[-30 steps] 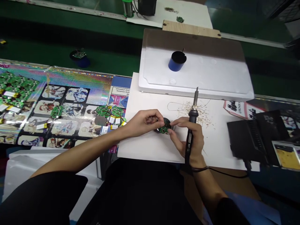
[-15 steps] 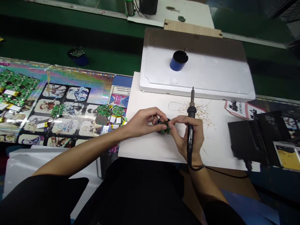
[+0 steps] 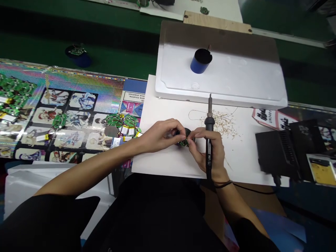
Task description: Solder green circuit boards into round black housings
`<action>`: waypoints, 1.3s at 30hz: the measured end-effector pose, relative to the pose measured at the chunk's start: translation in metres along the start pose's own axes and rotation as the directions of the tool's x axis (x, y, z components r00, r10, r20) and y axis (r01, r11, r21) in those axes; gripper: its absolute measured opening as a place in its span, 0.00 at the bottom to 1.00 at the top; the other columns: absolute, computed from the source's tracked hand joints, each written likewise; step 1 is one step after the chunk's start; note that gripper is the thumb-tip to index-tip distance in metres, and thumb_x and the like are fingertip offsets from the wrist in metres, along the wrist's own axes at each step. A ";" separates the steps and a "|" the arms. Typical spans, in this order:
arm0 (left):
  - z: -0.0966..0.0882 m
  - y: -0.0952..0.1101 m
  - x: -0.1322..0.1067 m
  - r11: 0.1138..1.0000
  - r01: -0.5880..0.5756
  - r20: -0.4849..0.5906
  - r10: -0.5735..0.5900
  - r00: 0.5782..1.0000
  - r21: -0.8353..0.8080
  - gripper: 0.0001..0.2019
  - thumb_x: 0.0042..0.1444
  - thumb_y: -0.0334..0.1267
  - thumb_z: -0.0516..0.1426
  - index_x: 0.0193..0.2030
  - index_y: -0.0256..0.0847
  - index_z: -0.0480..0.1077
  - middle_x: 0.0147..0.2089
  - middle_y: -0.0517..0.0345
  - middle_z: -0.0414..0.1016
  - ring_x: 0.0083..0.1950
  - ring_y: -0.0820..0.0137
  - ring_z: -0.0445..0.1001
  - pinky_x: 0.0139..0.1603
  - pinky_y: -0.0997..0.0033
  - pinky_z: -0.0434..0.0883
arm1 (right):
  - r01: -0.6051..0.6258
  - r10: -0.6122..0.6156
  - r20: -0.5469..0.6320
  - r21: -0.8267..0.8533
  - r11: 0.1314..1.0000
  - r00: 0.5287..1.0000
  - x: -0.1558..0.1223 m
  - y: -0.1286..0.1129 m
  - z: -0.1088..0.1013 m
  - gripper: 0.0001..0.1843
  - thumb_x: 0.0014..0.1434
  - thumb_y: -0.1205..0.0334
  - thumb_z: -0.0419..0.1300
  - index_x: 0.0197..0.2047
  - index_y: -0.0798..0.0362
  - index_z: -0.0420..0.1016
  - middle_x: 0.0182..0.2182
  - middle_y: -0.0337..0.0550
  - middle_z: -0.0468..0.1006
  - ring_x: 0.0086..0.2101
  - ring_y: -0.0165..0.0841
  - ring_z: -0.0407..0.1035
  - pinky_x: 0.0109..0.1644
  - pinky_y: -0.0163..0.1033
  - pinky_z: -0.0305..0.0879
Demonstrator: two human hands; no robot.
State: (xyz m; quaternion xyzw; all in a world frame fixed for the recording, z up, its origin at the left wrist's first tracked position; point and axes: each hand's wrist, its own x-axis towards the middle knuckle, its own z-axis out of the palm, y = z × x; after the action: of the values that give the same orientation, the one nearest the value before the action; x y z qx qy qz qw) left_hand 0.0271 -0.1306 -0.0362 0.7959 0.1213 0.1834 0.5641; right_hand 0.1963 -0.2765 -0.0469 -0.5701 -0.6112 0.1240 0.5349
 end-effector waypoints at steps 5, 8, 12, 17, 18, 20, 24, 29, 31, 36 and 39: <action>-0.002 0.003 0.000 0.988 -0.062 0.040 0.057 0.998 0.143 0.05 0.70 0.37 0.61 0.42 0.40 0.75 0.39 0.57 0.77 0.42 0.69 0.74 0.43 0.71 0.69 | 0.018 -0.016 0.037 -0.061 0.998 0.999 -0.006 0.002 -0.011 0.19 0.65 0.73 0.67 0.54 0.45 0.70 0.40 0.40 0.81 0.42 0.38 0.79 0.49 0.49 0.77; -0.002 0.001 0.000 0.961 -0.144 0.062 0.133 0.989 0.236 0.04 0.70 0.33 0.60 0.43 0.40 0.76 0.44 0.52 0.77 0.49 0.65 0.74 0.48 0.68 0.71 | -0.020 0.020 0.007 -0.016 1.000 1.000 -0.011 0.002 -0.023 0.17 0.65 0.72 0.67 0.53 0.46 0.73 0.40 0.42 0.81 0.43 0.40 0.80 0.51 0.50 0.77; -0.001 -0.004 0.000 0.930 -0.211 0.097 0.190 0.977 0.302 0.04 0.69 0.31 0.59 0.43 0.41 0.76 0.46 0.51 0.79 0.49 0.64 0.74 0.51 0.66 0.71 | -0.087 0.103 -0.122 0.129 0.988 0.987 -0.011 -0.007 -0.041 0.11 0.73 0.59 0.62 0.56 0.47 0.77 0.31 0.39 0.80 0.29 0.36 0.77 0.35 0.44 0.73; -0.002 -0.007 0.000 0.921 -0.238 0.110 0.214 0.971 0.308 0.04 0.69 0.30 0.59 0.42 0.40 0.75 0.45 0.52 0.81 0.47 0.65 0.74 0.51 0.65 0.71 | -0.236 0.288 -0.169 0.272 0.933 0.942 -0.003 -0.022 -0.063 0.21 0.66 0.48 0.69 0.61 0.39 0.76 0.26 0.33 0.74 0.20 0.32 0.65 0.18 0.35 0.52; -0.002 -0.007 0.000 0.922 -0.236 0.109 0.213 0.971 0.307 0.04 0.69 0.30 0.59 0.43 0.40 0.75 0.45 0.52 0.81 0.47 0.65 0.74 0.51 0.65 0.71 | -0.248 0.295 -0.181 0.242 0.938 0.938 -0.003 -0.023 -0.067 0.20 0.66 0.49 0.70 0.59 0.41 0.78 0.28 0.35 0.77 0.22 0.33 0.67 0.18 0.36 0.54; -0.003 -0.007 0.000 0.924 -0.235 0.111 0.211 0.971 0.300 0.04 0.69 0.30 0.59 0.43 0.40 0.76 0.46 0.52 0.81 0.48 0.64 0.75 0.52 0.65 0.72 | -0.253 0.281 -0.218 0.146 0.956 0.935 -0.006 -0.023 -0.073 0.16 0.64 0.52 0.72 0.53 0.45 0.83 0.32 0.41 0.81 0.24 0.34 0.71 0.21 0.39 0.60; -0.004 -0.006 0.000 0.930 -0.221 0.120 0.194 0.974 0.292 0.04 0.70 0.31 0.59 0.43 0.40 0.76 0.47 0.51 0.81 0.49 0.64 0.75 0.53 0.65 0.72 | -0.194 0.174 -0.275 -0.047 0.980 0.945 -0.013 -0.016 -0.078 0.08 0.62 0.56 0.74 0.45 0.46 0.87 0.32 0.42 0.83 0.27 0.37 0.75 0.27 0.43 0.67; -0.005 -0.005 0.000 0.939 -0.187 0.143 0.150 0.978 0.289 0.05 0.70 0.32 0.58 0.43 0.41 0.76 0.48 0.51 0.82 0.50 0.63 0.75 0.54 0.64 0.72 | -0.213 0.210 -0.155 -0.002 0.977 0.965 -0.015 -0.011 -0.080 0.06 0.64 0.57 0.71 0.44 0.46 0.86 0.31 0.41 0.82 0.24 0.36 0.73 0.22 0.42 0.65; -0.006 -0.005 0.000 0.939 -0.188 0.149 0.150 0.978 0.290 0.05 0.70 0.33 0.58 0.44 0.41 0.76 0.48 0.51 0.82 0.51 0.63 0.75 0.54 0.64 0.72 | -0.195 0.195 -0.066 -0.004 0.981 0.979 -0.013 -0.010 -0.081 0.09 0.62 0.59 0.72 0.46 0.47 0.85 0.32 0.42 0.83 0.24 0.36 0.74 0.21 0.42 0.65; -0.006 -0.005 0.000 0.934 -0.204 0.141 0.169 0.976 0.292 0.05 0.71 0.32 0.58 0.44 0.40 0.76 0.49 0.50 0.82 0.51 0.63 0.75 0.55 0.64 0.72 | -0.144 0.139 0.080 0.067 0.987 0.987 -0.008 -0.005 -0.082 0.07 0.62 0.60 0.70 0.45 0.48 0.83 0.31 0.45 0.81 0.29 0.39 0.75 0.27 0.43 0.70; -0.006 -0.005 0.000 0.940 -0.182 0.148 0.144 0.979 0.290 0.05 0.71 0.33 0.58 0.44 0.41 0.76 0.49 0.50 0.82 0.52 0.63 0.75 0.56 0.63 0.72 | -0.161 0.149 0.137 0.081 0.984 0.979 -0.006 -0.004 -0.083 0.07 0.63 0.60 0.69 0.45 0.47 0.83 0.32 0.45 0.81 0.29 0.39 0.74 0.29 0.44 0.71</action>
State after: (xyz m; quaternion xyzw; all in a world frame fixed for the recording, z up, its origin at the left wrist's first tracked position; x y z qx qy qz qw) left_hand 0.0248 -0.1242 -0.0388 0.8898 0.0463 0.1588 0.4254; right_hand 0.2588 -0.3201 -0.0142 -0.5816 -0.5919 0.2303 0.5083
